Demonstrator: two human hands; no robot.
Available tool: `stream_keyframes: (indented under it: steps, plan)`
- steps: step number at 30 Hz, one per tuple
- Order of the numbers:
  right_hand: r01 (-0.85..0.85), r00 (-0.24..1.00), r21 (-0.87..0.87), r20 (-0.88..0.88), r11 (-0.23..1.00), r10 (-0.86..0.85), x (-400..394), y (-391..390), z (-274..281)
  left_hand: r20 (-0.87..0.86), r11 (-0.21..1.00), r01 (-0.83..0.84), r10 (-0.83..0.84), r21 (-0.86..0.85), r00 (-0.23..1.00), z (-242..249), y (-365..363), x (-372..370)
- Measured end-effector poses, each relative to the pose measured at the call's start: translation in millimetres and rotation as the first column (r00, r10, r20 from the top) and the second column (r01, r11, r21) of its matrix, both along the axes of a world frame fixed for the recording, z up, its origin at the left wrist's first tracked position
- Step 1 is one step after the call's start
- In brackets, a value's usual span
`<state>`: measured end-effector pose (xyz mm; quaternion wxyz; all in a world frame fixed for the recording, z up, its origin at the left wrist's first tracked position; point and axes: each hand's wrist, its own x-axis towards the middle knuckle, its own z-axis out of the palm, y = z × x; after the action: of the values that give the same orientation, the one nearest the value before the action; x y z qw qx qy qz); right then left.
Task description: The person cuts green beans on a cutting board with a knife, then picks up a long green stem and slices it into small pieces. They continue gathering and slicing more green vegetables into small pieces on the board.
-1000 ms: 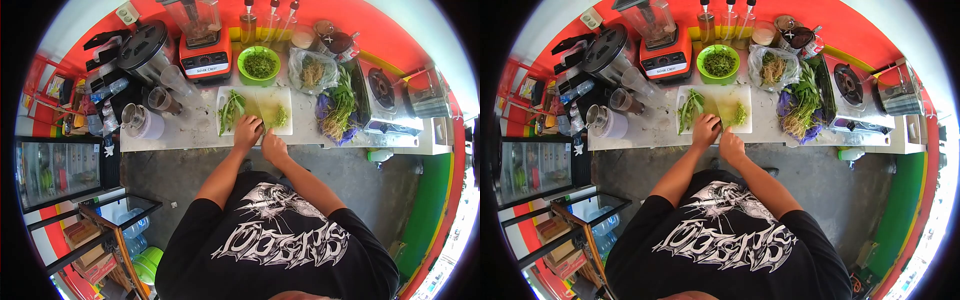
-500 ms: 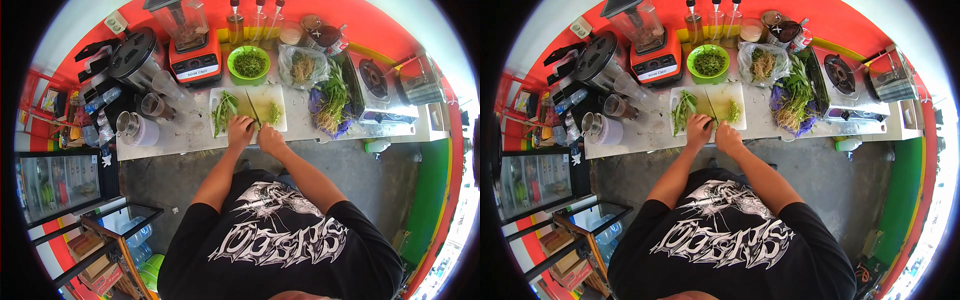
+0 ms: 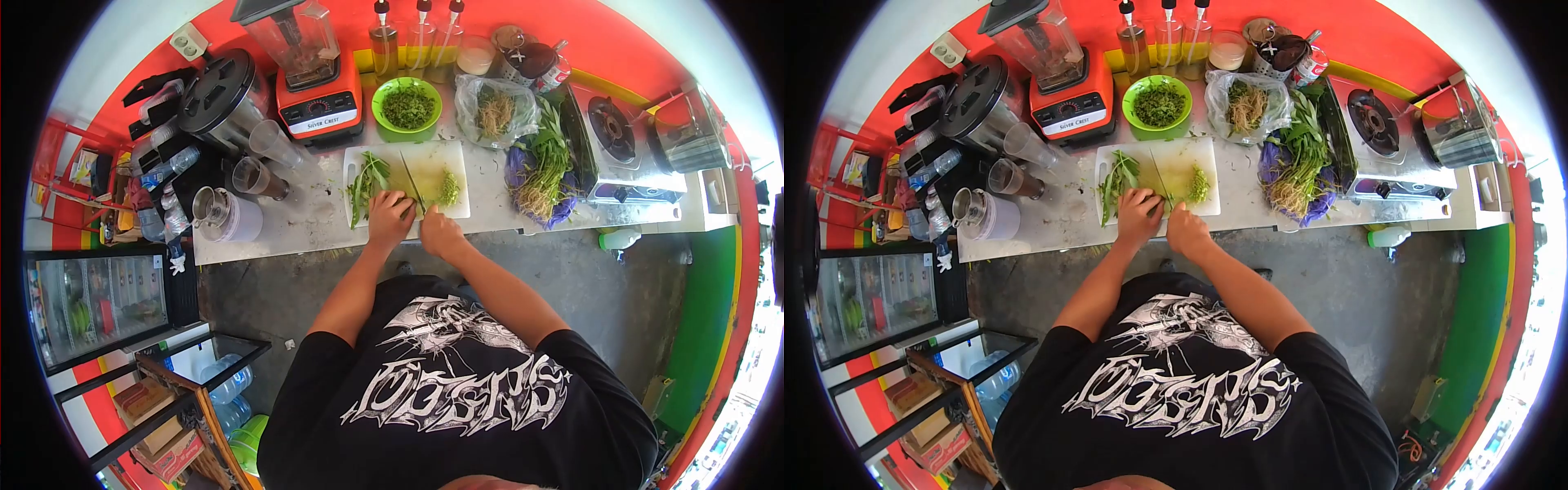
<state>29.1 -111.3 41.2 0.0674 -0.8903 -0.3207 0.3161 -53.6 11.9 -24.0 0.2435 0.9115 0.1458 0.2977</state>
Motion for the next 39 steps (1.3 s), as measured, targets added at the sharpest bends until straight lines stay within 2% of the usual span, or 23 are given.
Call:
stream_keyframes:
  steps: [2,8,10,14,17,24,26,30,35,39]
  plan:
    - [0.085,0.996,0.007,-0.039,0.996,-0.084,-6.3,-1.1,-9.3,0.015,1.000,0.009,-0.009,0.019,1.000,1.1,2.6,0.7]
    - [-0.016,0.999,-0.013,-0.031,1.000,0.016,12.6,9.7,-5.0,-0.024,0.997,0.068,-0.067,0.034,0.997,3.8,9.6,0.0]
    - [0.000,0.999,-0.009,-0.032,1.000,0.000,7.9,7.5,-8.5,0.001,0.986,0.167,-0.167,-0.001,0.986,0.3,14.4,-0.4]
    - [0.054,0.998,-0.011,-0.034,0.999,-0.054,4.0,7.7,-18.4,0.068,0.985,0.170,-0.168,-0.022,0.983,1.8,15.3,2.0]
    - [-0.049,0.999,-0.007,-0.003,0.999,0.049,17.1,13.2,-16.1,0.038,0.986,0.167,-0.166,-0.010,0.985,1.1,14.2,-0.4]
    - [-0.006,0.999,-0.021,-0.042,1.000,0.005,4.8,3.7,-4.7,-0.006,0.992,0.123,-0.123,0.024,0.992,2.2,8.3,-6.9]
    - [-0.033,0.998,-0.008,-0.045,0.999,0.032,2.3,3.4,-9.7,-0.020,0.994,0.096,-0.095,0.047,0.995,4.5,8.1,-12.8]
    - [-0.098,0.995,-0.016,-0.001,0.995,0.098,15.3,13.2,-6.8,-0.118,0.975,0.161,-0.144,0.153,0.983,6.3,15.2,-26.9]
    - [0.012,1.000,0.077,-0.018,0.997,-0.011,-5.2,2.6,-13.6,-0.211,0.943,0.250,-0.204,0.220,0.956,18.5,21.5,-39.8]
    - [-0.004,1.000,0.043,0.005,0.999,0.004,-9.2,6.3,-10.1,-0.247,0.953,0.232,-0.182,0.194,0.952,10.0,19.2,-38.8]
